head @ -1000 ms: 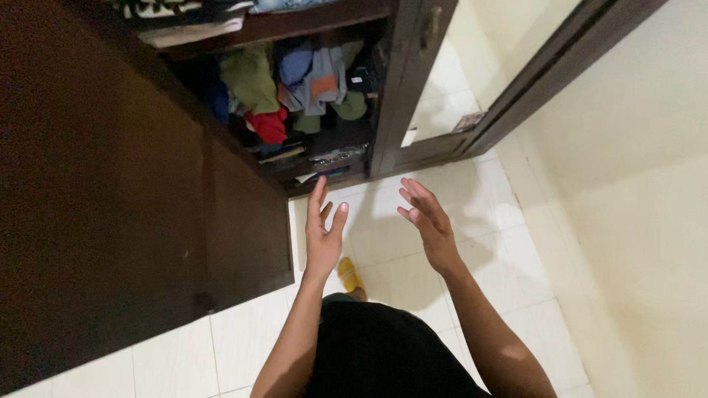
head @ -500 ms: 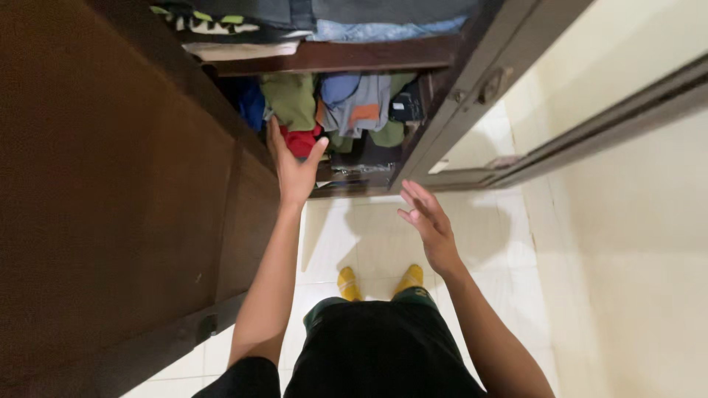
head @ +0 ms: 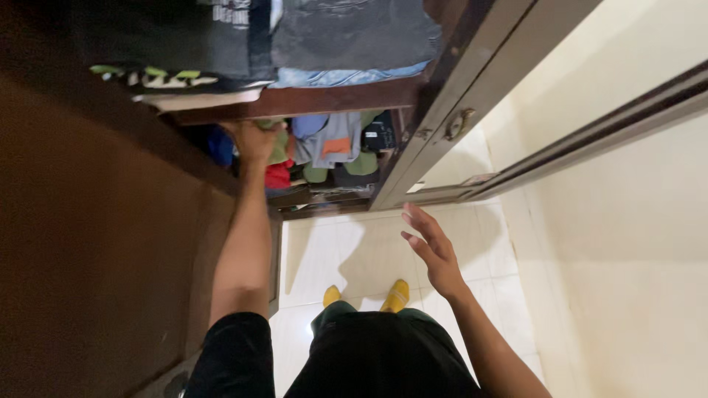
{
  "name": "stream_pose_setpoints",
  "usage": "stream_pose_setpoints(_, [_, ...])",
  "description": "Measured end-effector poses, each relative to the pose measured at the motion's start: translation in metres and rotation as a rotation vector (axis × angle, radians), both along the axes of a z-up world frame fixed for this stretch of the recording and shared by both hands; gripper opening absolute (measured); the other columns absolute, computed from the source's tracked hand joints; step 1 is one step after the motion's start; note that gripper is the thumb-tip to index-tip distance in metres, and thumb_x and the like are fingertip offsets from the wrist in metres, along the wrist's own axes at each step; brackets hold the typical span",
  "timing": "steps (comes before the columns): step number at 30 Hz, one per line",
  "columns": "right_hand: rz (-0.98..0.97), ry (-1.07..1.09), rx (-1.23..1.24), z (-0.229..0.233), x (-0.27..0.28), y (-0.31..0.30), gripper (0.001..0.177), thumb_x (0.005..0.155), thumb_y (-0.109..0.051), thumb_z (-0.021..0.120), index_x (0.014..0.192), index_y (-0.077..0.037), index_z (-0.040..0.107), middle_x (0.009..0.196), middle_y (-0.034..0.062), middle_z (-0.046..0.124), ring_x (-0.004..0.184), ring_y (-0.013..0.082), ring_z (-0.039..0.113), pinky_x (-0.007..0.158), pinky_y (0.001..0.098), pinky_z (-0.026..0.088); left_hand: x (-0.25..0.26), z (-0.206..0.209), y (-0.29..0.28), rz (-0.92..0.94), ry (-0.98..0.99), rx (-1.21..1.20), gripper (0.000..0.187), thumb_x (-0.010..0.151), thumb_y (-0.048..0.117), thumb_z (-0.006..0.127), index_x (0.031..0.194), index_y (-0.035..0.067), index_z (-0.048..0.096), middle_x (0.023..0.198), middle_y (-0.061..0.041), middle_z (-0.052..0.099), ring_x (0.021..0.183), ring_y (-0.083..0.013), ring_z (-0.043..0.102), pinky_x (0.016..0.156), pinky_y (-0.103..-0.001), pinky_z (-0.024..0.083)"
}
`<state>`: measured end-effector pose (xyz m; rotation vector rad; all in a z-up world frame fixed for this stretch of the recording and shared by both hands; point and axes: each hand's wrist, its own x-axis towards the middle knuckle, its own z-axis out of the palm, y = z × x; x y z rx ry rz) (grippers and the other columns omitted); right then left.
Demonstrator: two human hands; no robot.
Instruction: The person opens a wooden wardrobe and removes several piles of clothes, carrying each stack across the room to place it onto a sofa.
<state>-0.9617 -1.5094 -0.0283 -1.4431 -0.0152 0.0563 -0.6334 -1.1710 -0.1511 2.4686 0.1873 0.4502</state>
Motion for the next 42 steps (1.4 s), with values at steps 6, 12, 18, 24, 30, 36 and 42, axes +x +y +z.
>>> stream_pose_setpoints(6, [-0.067, 0.1, -0.065, 0.004, -0.006, -0.017, 0.057, 0.098, -0.01, 0.055, 0.153, -0.003, 0.04, 0.162, 0.0123, 0.041, 0.149, 0.0331, 0.041, 0.116, 0.0479, 0.042, 0.058, -0.035, 0.028, -0.148, -0.24, 0.034, 0.052, 0.089, 0.036, 0.082, 0.132, 0.009, 0.068, 0.134, -0.025, 0.061, 0.128, -0.0461, 0.052, 0.11, -0.053, 0.038])
stream_pose_setpoints(12, [0.015, 0.101, -0.044, -0.002, 0.006, -0.01, 0.055, 0.099, -0.009, 0.056, 0.152, -0.003, 0.042, 0.162, 0.0118, 0.041, 0.149, 0.0325, 0.042, 0.116, 0.0466, 0.043, 0.019, -0.015, 0.031, -0.003, -0.346, -0.209, 0.05, 0.084, 0.024, 0.085, 0.125, 0.002, 0.068, 0.127, -0.025, 0.069, 0.122, -0.0454, 0.061, 0.107, -0.047, 0.045])
stream_pose_setpoints(18, [0.148, 0.119, 0.003, -0.014, 0.03, 0.012, 0.056, 0.098, -0.007, 0.058, 0.152, -0.003, 0.041, 0.161, 0.0115, 0.041, 0.149, 0.0311, 0.042, 0.115, 0.0441, 0.042, -0.08, 0.025, 0.007, 0.115, -0.263, -0.581, 0.058, 0.073, 0.0, 0.078, 0.127, -0.001, 0.056, 0.118, -0.016, 0.068, 0.113, -0.0269, 0.065, 0.104, -0.036, 0.049])
stream_pose_setpoints(24, [0.301, 0.215, 0.16, -0.026, 0.064, 0.051, 0.069, 0.096, -0.012, 0.057, 0.158, -0.017, 0.029, 0.163, 0.008, 0.035, 0.146, 0.0304, 0.043, 0.108, 0.0466, 0.048, -0.182, 0.058, -0.024, 0.063, -0.4, -0.652, 0.06, 0.073, -0.006, 0.082, 0.127, 0.003, 0.056, 0.118, -0.009, 0.06, 0.114, -0.0216, 0.057, 0.105, -0.032, 0.045])
stream_pose_setpoints(30, [0.273, 0.503, 0.558, -0.081, 0.106, 0.117, 0.076, 0.089, -0.026, 0.063, 0.153, -0.035, 0.022, 0.155, 0.0028, 0.039, 0.138, 0.023, 0.046, 0.103, 0.0501, 0.05, -0.232, 0.051, -0.064, -0.142, -0.282, -0.882, 0.064, 0.063, -0.014, 0.068, 0.123, 0.004, 0.059, 0.117, -0.008, 0.063, 0.113, -0.0194, 0.059, 0.104, -0.031, 0.048])
stream_pose_setpoints(36, [0.1, 0.518, 0.766, -0.157, 0.141, 0.136, 0.061, 0.102, -0.027, 0.074, 0.151, -0.006, 0.044, 0.136, 0.0172, 0.061, 0.119, 0.0342, 0.063, 0.101, 0.0505, 0.054, -0.231, 0.067, -0.055, -0.39, 0.003, -0.848, 0.075, 0.077, 0.01, 0.082, 0.142, 0.001, 0.047, 0.133, -0.016, 0.058, 0.124, -0.028, 0.054, 0.106, -0.039, 0.042])
stream_pose_setpoints(42, [-0.061, 0.473, 0.578, -0.111, 0.145, 0.142, 0.062, 0.087, -0.023, 0.071, 0.14, -0.026, 0.04, 0.131, 0.0076, 0.06, 0.118, 0.0299, 0.064, 0.096, 0.0522, 0.056, -0.199, 0.053, -0.012, 0.103, -0.383, -0.38, 0.035, 0.113, 0.031, 0.05, 0.114, -0.003, 0.062, 0.155, -0.029, 0.04, 0.141, -0.0428, 0.044, 0.122, -0.048, 0.033])
